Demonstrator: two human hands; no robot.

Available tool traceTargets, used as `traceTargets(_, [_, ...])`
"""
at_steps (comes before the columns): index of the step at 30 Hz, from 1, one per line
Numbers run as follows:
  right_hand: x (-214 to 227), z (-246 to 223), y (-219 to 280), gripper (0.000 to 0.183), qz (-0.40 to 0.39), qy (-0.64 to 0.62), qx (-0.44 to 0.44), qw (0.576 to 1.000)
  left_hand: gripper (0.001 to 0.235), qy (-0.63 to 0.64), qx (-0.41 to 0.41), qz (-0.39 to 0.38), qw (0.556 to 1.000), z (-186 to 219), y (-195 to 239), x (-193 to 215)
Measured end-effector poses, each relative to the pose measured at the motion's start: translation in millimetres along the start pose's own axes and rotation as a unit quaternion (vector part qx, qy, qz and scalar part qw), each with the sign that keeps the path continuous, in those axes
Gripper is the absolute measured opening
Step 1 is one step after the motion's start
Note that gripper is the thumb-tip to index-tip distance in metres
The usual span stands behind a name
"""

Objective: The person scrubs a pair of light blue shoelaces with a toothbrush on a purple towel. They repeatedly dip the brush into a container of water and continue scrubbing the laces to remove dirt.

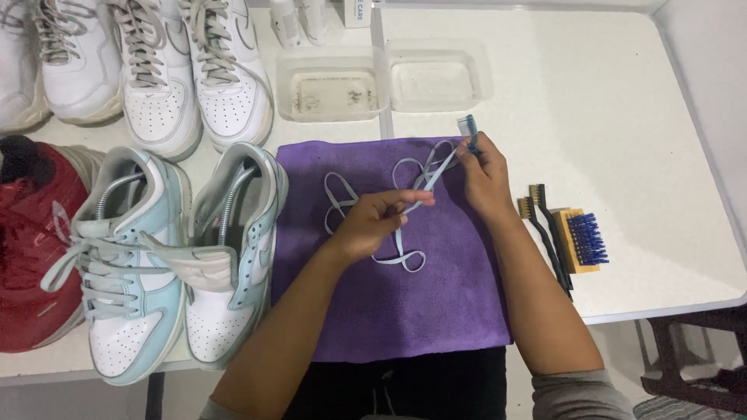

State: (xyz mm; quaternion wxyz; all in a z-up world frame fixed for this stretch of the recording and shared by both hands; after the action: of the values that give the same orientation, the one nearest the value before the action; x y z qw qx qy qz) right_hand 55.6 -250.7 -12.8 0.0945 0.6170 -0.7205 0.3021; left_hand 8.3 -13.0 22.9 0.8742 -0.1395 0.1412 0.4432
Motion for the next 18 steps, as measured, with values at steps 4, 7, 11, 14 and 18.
traceTargets(4, [2, -5, 2, 0.008, 0.006, 0.006, -0.004, 1.000, 0.051, -0.041, 0.010, -0.012, 0.999, 7, 5, -3])
traceTargets(7, [3, -8, 1, 0.008, 0.015, 0.004, -0.007, 1.000, 0.049, -0.045, 0.005, -0.010, 0.999, 0, 4, 2])
traceTargets(11, [3, -7, 3, 0.007, 0.035, 0.005, -0.003, 0.999, 0.043, -0.066, 0.023, 0.005, 0.998, -3, 2, 7])
traceTargets(14, [0, -3, 5, 0.005, 0.022, 0.006, 0.000, 1.000, 0.043, -0.058, 0.012, 0.019, 0.998, -16, 1, 12])
traceTargets(18, [2, -11, 6, 0.032, -0.045, -0.002, 0.026, 0.999, 0.050, 0.029, -0.043, 0.073, 0.996, -36, -7, 26])
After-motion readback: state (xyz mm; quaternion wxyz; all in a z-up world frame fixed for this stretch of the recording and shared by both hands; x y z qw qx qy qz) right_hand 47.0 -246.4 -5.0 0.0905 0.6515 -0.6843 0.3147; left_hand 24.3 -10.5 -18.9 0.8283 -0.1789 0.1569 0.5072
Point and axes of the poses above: each hand's wrist, its own y-axis away from the middle knuckle, its own x-axis out of the back of the hand, z = x × y, the point moved 2 cm from there along -y, towards the middle knuckle, and after that the axes turned 8 degrees about y, right-handed, at the moved point
